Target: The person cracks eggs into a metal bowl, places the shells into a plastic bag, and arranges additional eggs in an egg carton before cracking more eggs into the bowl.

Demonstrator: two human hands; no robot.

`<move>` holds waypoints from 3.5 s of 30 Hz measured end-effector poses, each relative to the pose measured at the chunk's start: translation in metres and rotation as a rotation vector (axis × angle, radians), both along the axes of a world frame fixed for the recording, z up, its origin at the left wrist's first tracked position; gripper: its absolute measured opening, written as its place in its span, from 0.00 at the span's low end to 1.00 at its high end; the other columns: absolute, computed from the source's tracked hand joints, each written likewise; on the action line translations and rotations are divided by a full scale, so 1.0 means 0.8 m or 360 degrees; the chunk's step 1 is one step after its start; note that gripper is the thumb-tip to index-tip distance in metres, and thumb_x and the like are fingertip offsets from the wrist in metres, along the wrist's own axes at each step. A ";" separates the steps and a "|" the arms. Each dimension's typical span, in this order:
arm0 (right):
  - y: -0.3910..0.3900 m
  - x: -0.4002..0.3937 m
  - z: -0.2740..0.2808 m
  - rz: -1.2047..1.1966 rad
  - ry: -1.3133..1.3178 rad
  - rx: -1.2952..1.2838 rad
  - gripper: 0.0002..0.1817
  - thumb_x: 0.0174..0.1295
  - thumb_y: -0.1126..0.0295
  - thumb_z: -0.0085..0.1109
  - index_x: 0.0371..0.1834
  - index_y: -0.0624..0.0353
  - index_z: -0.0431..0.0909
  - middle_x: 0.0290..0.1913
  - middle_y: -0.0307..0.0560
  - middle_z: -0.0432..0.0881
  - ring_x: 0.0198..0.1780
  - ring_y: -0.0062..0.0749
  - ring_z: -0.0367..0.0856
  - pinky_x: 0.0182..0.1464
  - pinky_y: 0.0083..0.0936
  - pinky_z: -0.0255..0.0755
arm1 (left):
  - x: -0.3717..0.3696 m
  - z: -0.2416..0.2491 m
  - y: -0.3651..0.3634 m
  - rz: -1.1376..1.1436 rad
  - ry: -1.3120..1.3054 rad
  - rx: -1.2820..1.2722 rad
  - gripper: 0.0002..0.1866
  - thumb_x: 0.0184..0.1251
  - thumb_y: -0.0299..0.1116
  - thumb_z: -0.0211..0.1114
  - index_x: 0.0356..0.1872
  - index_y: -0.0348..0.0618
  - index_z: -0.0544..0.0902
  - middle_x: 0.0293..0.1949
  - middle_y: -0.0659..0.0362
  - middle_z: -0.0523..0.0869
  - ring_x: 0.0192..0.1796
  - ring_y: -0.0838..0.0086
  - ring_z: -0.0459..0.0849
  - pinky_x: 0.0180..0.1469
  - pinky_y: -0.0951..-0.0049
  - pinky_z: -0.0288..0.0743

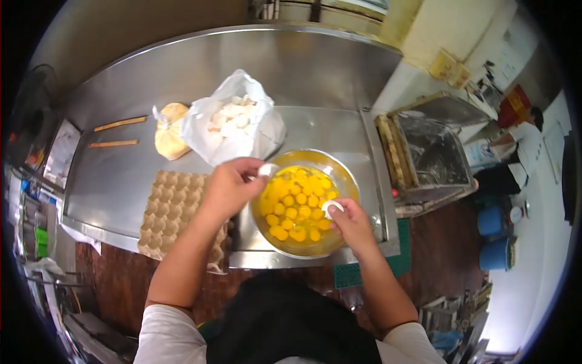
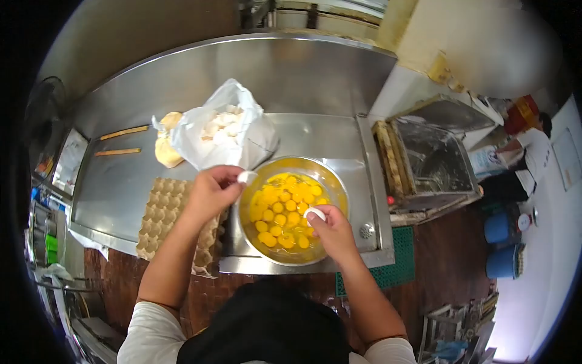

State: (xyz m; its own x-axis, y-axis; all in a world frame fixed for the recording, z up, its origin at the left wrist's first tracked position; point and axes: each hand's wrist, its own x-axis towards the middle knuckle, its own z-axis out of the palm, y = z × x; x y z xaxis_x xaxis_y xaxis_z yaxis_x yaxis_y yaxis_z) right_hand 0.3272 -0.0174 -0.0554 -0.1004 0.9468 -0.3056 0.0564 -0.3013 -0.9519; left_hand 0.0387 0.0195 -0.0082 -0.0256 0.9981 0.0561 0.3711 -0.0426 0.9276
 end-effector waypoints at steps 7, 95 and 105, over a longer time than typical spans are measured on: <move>0.089 -0.157 0.078 0.0484 0.0281 0.0060 0.26 0.70 0.54 0.62 0.64 0.58 0.75 0.48 0.40 0.83 0.40 0.22 0.81 0.40 0.21 0.72 | -0.116 0.025 0.087 0.0421 0.0258 0.0191 0.22 0.59 0.41 0.75 0.47 0.34 0.87 0.33 0.52 0.90 0.34 0.70 0.87 0.41 0.71 0.80; -0.614 -0.673 0.002 0.3873 -0.0087 -0.0033 0.20 0.68 0.72 0.65 0.61 0.67 0.77 0.50 0.45 0.86 0.49 0.22 0.83 0.55 0.22 0.78 | -0.189 -0.062 -0.936 0.2610 0.0275 -0.0380 0.24 0.64 0.44 0.70 0.58 0.45 0.82 0.43 0.52 0.88 0.47 0.57 0.87 0.50 0.60 0.81; -0.872 -0.900 -0.059 0.4952 -0.0217 -0.0570 0.17 0.69 0.75 0.62 0.60 0.66 0.77 0.49 0.46 0.86 0.48 0.23 0.83 0.54 0.21 0.77 | -0.246 -0.089 -1.014 0.3843 -0.0070 -0.0566 0.23 0.64 0.46 0.68 0.56 0.44 0.82 0.42 0.54 0.88 0.45 0.60 0.88 0.48 0.61 0.81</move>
State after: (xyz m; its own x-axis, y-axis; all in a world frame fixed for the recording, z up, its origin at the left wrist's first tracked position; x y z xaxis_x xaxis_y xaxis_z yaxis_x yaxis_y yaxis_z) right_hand -0.3932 -0.7153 -0.1024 0.1703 -0.9187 -0.3563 0.1603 0.3826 -0.9099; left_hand -0.1585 -0.7920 -0.0798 -0.6279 -0.7756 -0.0651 -0.4897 0.3287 0.8076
